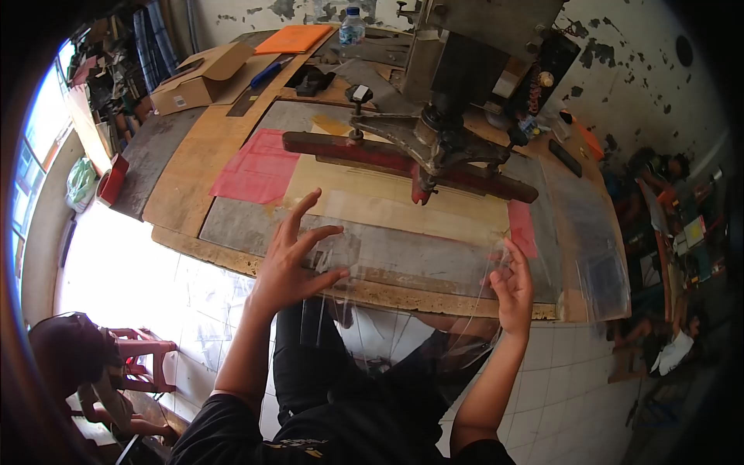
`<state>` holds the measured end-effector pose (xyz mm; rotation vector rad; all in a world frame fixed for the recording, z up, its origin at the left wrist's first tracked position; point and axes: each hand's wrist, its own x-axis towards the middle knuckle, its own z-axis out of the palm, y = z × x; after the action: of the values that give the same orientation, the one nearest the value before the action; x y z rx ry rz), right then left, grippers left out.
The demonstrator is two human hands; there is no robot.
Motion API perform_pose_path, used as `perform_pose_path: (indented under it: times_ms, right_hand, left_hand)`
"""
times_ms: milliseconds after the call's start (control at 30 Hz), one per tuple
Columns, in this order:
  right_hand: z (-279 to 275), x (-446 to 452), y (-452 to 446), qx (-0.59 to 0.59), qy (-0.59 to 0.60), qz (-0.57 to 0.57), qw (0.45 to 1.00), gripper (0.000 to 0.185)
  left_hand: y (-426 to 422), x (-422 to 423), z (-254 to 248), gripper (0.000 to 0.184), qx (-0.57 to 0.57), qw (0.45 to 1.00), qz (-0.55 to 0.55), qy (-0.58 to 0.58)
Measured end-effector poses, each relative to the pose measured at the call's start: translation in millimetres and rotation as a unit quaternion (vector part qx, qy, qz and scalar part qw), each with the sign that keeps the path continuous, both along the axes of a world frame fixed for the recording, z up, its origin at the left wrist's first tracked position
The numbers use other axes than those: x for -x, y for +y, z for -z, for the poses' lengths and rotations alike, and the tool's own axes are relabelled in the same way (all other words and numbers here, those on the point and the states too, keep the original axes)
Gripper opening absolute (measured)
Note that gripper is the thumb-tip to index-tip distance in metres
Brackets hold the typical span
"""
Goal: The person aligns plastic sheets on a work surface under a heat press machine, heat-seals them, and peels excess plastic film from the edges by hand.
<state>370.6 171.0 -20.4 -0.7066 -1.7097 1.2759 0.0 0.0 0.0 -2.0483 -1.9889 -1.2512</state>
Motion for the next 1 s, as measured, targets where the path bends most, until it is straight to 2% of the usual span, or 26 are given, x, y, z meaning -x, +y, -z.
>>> perform_pose_path:
  times_ms: [200, 300, 400, 500, 567, 667, 1000]
  right_hand:
    - [-3, 2, -4, 0.0, 0.02, 0.015, 1.0, 0.057]
    - [0, 1, -2, 0.001, 0.023, 0.013, 1.0, 0.057]
    - [3, 0, -1, -0.003, 0.02, 0.019, 1.0, 0.057]
    - [2, 2, -5, 0.003, 0.032, 0.019, 0.999, 0.056]
    - [0, 2, -7, 0.016, 0.032, 0.021, 0.999, 0.055]
    - [-2, 4, -9, 0.01, 0.034, 0.03, 0.999, 0.055]
    - [3, -2, -8, 0.011, 0.022, 0.027, 0.999, 0.057]
  left_hand:
    - [-13, -11, 0, 0.058, 0.014, 0.999, -0.035, -0.028]
    - [-15, -14, 8, 0.064, 0.02, 0.999, -0.044, -0.014]
    - [-13, -14, 14, 0.067, -0.02, 0.995, -0.059, -0.073]
    - [-10, -15, 15, 0.059, -0.049, 0.991, -0.055, -0.112]
    - [-9, -21, 11, 0.044, -0.012, 0.99, -0.093, -0.108]
    - [-8, -18, 18, 0.035, -0.011, 0.994, -0.081, -0.076]
    - [-8, -20, 14, 0.019, 0.0, 0.997, -0.081, -0.013]
